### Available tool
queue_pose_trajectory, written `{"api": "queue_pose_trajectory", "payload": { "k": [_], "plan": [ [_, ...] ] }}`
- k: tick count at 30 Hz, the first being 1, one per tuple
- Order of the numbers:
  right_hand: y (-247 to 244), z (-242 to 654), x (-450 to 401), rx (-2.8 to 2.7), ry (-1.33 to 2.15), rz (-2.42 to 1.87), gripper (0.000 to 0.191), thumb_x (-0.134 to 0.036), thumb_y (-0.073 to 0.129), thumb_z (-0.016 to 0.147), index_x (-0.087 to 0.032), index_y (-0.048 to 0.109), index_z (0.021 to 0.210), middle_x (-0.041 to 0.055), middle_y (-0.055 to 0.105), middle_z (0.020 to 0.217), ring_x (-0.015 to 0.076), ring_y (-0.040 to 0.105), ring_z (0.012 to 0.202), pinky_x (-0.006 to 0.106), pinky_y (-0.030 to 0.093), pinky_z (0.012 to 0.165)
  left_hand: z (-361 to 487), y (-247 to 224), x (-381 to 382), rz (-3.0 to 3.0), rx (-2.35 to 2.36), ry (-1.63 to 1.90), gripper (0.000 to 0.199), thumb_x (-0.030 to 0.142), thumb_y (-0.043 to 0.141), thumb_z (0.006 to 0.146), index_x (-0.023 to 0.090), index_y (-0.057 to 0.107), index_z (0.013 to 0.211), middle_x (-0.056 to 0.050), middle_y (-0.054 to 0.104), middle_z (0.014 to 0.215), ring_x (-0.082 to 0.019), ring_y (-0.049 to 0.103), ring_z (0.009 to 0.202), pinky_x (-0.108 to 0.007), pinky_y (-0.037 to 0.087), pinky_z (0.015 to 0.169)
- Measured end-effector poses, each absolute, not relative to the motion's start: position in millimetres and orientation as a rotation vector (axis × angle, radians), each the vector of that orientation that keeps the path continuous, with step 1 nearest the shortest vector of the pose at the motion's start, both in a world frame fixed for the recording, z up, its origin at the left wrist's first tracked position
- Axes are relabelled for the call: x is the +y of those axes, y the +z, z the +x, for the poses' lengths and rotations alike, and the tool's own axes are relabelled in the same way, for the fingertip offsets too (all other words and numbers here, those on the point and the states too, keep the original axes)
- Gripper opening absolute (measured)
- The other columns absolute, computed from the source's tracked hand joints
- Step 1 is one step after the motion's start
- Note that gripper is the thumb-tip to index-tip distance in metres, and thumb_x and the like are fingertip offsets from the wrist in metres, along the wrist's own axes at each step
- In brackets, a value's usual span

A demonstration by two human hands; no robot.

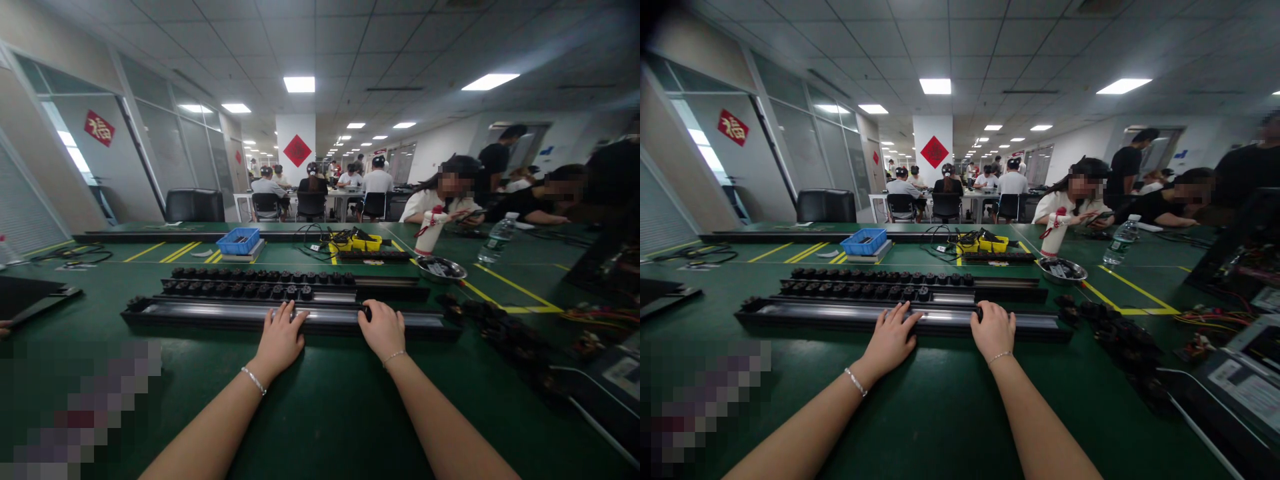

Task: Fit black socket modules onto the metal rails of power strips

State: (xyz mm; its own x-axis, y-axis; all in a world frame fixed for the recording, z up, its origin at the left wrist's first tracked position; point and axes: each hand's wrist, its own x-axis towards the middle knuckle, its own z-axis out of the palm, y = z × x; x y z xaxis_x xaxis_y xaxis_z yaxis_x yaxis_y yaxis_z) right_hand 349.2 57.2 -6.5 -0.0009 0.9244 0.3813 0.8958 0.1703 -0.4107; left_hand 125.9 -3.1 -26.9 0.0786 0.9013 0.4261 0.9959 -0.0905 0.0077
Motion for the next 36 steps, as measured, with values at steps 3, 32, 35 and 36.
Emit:
{"api": "queue_pose_trajectory", "payload": {
  "k": [3, 32, 35, 36],
  "plan": [
    [-5.2, 350.6, 58.0, -1.892, 0.073, -1.727, 0.025, -0.031, 0.042, 0.08, -0.025, 0.057, 0.1, 0.0041, 0.06, 0.107, 0.0215, 0.05, 0.103, 0.049, 0.021, 0.098, 125.6, -27.2, -3.1, -2.071, -1.896, -0.478, 0.05, 0.026, 0.052, 0.074, 0.032, 0.045, 0.123, -0.009, 0.039, 0.138, -0.026, 0.032, 0.128, -0.048, 0.02, 0.104],
    [-3.9, 377.9, 70.3, -1.789, 0.07, -1.967, 0.047, -0.029, 0.041, 0.076, -0.02, 0.046, 0.121, 0.0096, 0.053, 0.12, 0.024, 0.041, 0.116, 0.05, 0.019, 0.101, 126.8, -24.3, -4.6, -2.084, -1.906, -0.469, 0.05, 0.025, 0.052, 0.075, 0.032, 0.045, 0.124, -0.008, 0.039, 0.138, -0.025, 0.031, 0.129, -0.047, 0.019, 0.105],
    [-2.7, 381.5, 71.2, -1.791, 0.064, -1.977, 0.047, -0.031, 0.042, 0.075, -0.02, 0.047, 0.121, 0.0092, 0.052, 0.121, 0.0243, 0.04, 0.117, 0.05, 0.02, 0.101, 126.6, -24.5, -4.4, -2.085, -1.913, -0.461, 0.05, 0.025, 0.052, 0.075, 0.032, 0.045, 0.124, -0.008, 0.039, 0.139, -0.025, 0.031, 0.129, -0.047, 0.019, 0.105],
    [-2.3, 383.4, 71.7, -1.79, 0.063, -1.983, 0.048, -0.033, 0.043, 0.074, -0.02, 0.047, 0.12, 0.0089, 0.052, 0.121, 0.0247, 0.04, 0.117, 0.05, 0.02, 0.101, 126.7, -24.3, -4.5, -2.086, -1.916, -0.459, 0.05, 0.026, 0.052, 0.075, 0.032, 0.045, 0.124, -0.008, 0.038, 0.139, -0.025, 0.031, 0.129, -0.047, 0.019, 0.105]
  ]
}}
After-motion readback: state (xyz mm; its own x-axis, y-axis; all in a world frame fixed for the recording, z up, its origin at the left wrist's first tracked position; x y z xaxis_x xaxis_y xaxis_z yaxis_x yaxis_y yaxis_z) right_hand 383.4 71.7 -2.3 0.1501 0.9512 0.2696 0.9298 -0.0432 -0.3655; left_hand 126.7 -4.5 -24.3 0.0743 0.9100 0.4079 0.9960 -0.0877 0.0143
